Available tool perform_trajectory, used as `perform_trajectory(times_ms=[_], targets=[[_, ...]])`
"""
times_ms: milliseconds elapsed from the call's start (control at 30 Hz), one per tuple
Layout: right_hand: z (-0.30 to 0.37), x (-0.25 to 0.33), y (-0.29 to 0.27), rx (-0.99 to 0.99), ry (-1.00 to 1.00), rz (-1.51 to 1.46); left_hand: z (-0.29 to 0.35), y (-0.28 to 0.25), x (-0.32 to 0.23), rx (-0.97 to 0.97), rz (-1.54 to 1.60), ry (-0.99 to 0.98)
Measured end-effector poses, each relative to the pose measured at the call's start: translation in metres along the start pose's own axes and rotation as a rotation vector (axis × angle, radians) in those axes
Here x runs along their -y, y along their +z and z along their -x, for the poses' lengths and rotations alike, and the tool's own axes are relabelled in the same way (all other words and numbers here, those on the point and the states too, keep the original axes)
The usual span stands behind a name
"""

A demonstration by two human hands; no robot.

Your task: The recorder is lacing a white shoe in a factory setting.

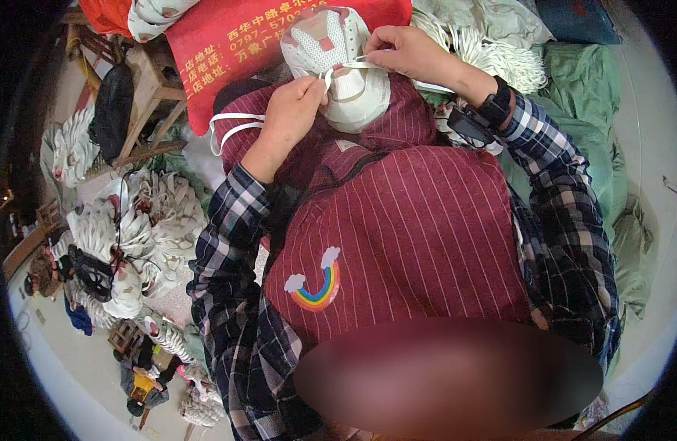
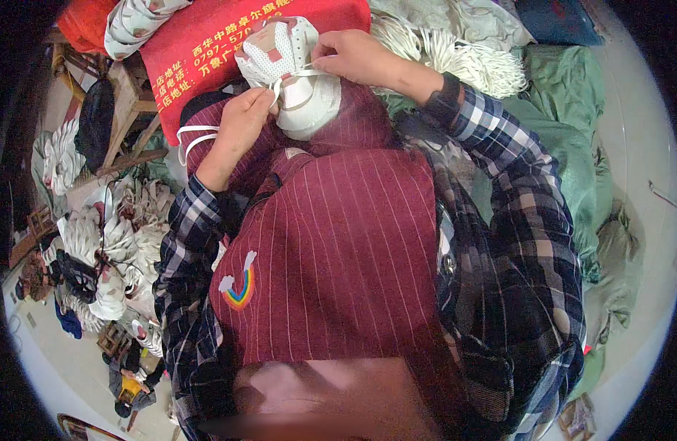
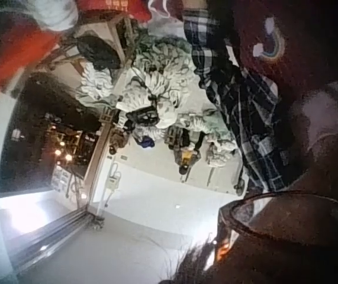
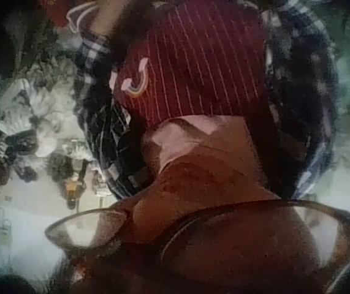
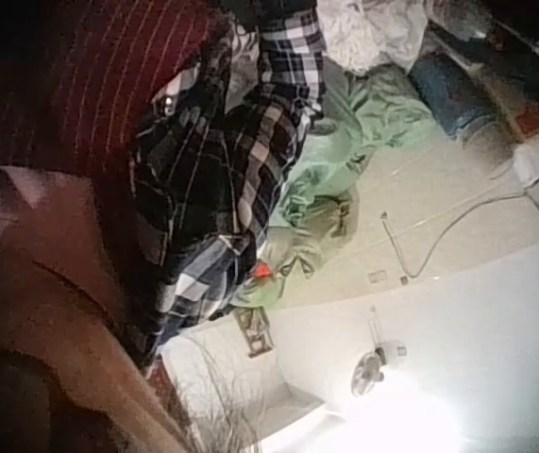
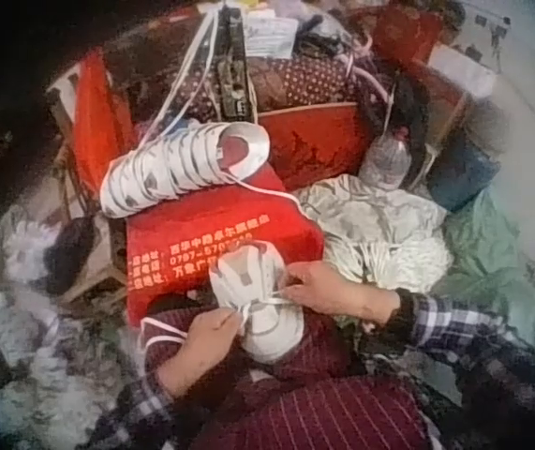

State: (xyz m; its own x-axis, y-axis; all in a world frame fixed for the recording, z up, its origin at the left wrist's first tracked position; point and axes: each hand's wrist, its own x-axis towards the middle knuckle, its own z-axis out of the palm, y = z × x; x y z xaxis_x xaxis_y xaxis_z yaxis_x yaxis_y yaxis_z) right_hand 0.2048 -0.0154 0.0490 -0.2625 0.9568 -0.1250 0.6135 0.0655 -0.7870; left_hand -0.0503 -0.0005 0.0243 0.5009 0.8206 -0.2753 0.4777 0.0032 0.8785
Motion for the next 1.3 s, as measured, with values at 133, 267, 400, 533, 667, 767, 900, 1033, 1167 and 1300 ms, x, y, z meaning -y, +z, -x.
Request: perform_trajectory(times_ms=[133,267,400,533,667,767,900,1033,1167,1300], targets=[[-0.002,0.002,0.006,-0.07,-0.047,0.062,-0.002,0.002,0.0,0.02,-0.014,-0.013],[-0.006,0.017,0.003,-0.049,-0.047,0.258,-0.008,0.003,0.002,-0.006,0.001,-0.044],[-0.006,0.04,0.009,-0.094,-0.162,0.597,-0.009,0.003,0.01,-0.062,-0.051,-0.038],[-0.006,0.046,0.014,-0.092,-0.311,0.807,-0.003,0.011,-0.024,-0.215,-0.453,0.184],[-0.01,0.054,0.018,-0.064,-0.393,0.973,-0.001,0.01,-0.03,-0.184,-0.699,0.255],[-0.022,0.058,0.005,0.216,-0.372,1.007,0.01,-0.008,-0.037,-0.188,-0.851,0.318],[-0.032,0.047,-0.014,-0.004,-0.604,0.751,-0.003,-0.027,-0.065,-0.207,-0.899,0.668],[-0.053,0.068,-0.033,0.336,-0.543,0.66,-0.023,-0.043,-0.05,0.039,-0.867,0.656],[-0.066,0.075,-0.037,0.609,-0.4,0.569,-0.032,-0.045,-0.057,0.15,-0.864,0.565],[-0.071,0.068,-0.033,0.669,-0.339,0.615,-0.036,-0.044,-0.049,0.123,-0.861,0.682]])
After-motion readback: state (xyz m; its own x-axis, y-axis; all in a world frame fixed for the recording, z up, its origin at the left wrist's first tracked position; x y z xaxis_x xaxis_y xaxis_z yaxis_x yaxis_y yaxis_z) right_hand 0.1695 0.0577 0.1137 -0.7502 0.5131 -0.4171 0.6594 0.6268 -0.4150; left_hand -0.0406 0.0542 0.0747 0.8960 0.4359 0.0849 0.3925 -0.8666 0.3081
